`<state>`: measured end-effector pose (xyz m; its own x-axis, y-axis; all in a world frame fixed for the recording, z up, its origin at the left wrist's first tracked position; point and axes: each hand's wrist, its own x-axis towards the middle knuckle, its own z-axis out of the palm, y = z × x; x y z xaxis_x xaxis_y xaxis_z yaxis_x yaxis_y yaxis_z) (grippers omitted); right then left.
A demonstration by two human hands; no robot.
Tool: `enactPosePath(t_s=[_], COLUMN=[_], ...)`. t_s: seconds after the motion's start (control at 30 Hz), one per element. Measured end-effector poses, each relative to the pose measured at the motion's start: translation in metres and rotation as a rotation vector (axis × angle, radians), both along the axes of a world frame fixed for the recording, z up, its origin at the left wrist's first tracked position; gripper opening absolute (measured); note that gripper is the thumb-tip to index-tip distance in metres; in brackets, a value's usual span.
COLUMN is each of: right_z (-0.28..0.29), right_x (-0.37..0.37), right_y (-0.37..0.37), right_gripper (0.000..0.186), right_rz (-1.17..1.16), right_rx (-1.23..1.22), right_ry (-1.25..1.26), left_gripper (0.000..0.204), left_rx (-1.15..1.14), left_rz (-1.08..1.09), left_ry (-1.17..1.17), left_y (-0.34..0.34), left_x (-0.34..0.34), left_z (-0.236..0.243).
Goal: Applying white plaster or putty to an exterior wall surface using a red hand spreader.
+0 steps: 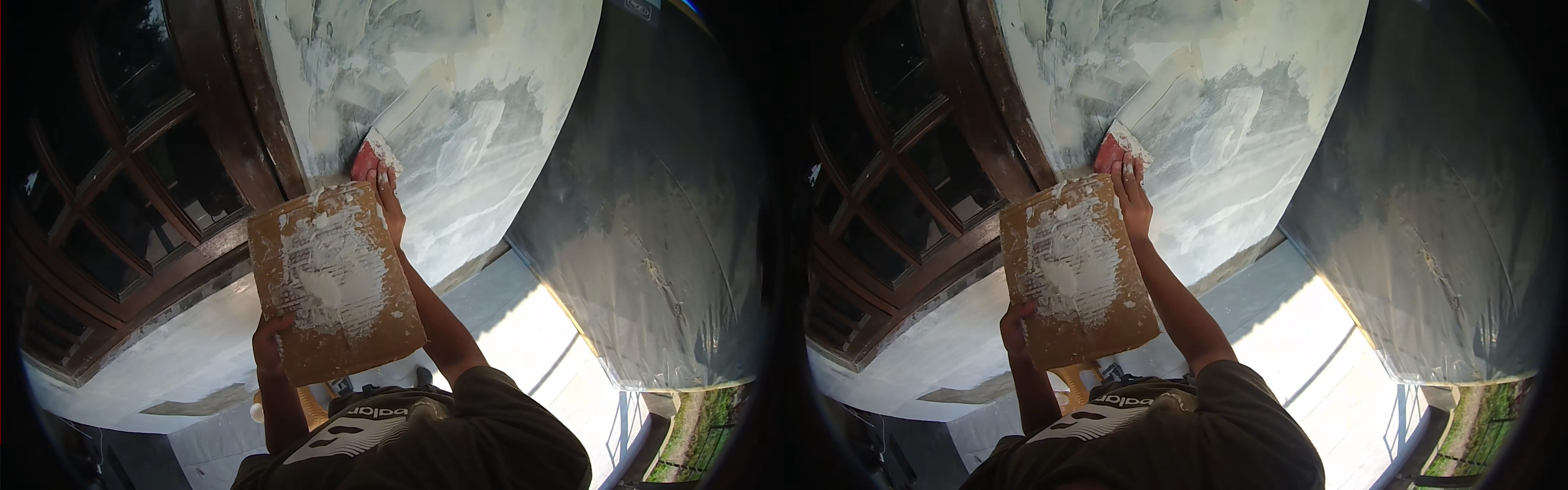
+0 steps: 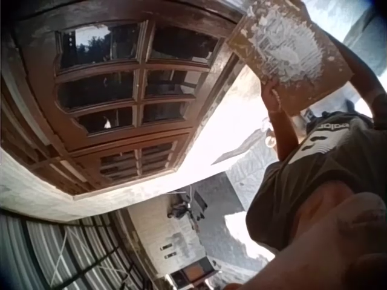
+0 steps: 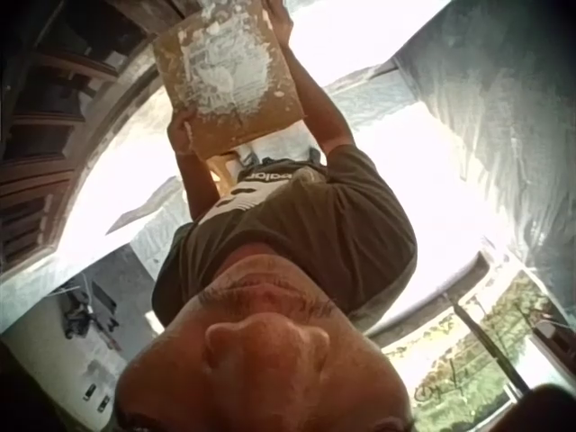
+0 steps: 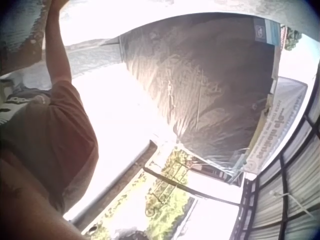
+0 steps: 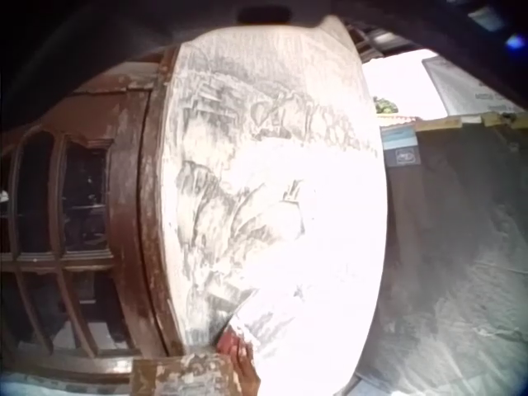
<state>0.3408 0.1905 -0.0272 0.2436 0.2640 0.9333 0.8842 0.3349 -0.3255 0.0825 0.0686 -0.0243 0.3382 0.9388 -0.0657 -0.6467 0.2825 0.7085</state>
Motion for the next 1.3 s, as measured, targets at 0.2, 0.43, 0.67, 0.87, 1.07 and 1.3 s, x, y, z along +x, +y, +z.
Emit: enactPosePath(t_s=[0.2,0.43,0.67,0.87,1.07,1.3], right_z=[0.000,0.106,0.097,0.080,0.048,0.025], right_x=[0.023,0.111,0.077,0.035,0.023,0.003], right_y=[-0.057,0.006,0.017,0.020,0.032,0.031], right_gripper=[0.048,0.044,0.051,0.056,0.051,0.046], right_rz=[0.190,-0.039,-0.113,-0.069,-0.142,-0.094], right_rx=[0.032,0.238,0.160,0.116,0.141,0.116], right_ry=[0.259,0.384,0.109,0.097,0.017,0.029], left_gripper=[0.048,0.048,0.050,0.049,0.050,0.049], left_rx=[-0.015,0.001,0.026,0.025,-0.001,-0.016], left_rz=[0.044,0.006,0.007,0.011,0.003,0.022], left_ry=[0.049,-0.020,0.032,0.011,-0.008,-0.006], left_y=[-0.011,-0.011,0.002,0.006,0.001,-0.007], left_x=[-0.006,0.005,0.002,0.015,0.011,0.001], left_z=[-0.008,0.008,-0.006,-0.005,-0.002,-0.001])
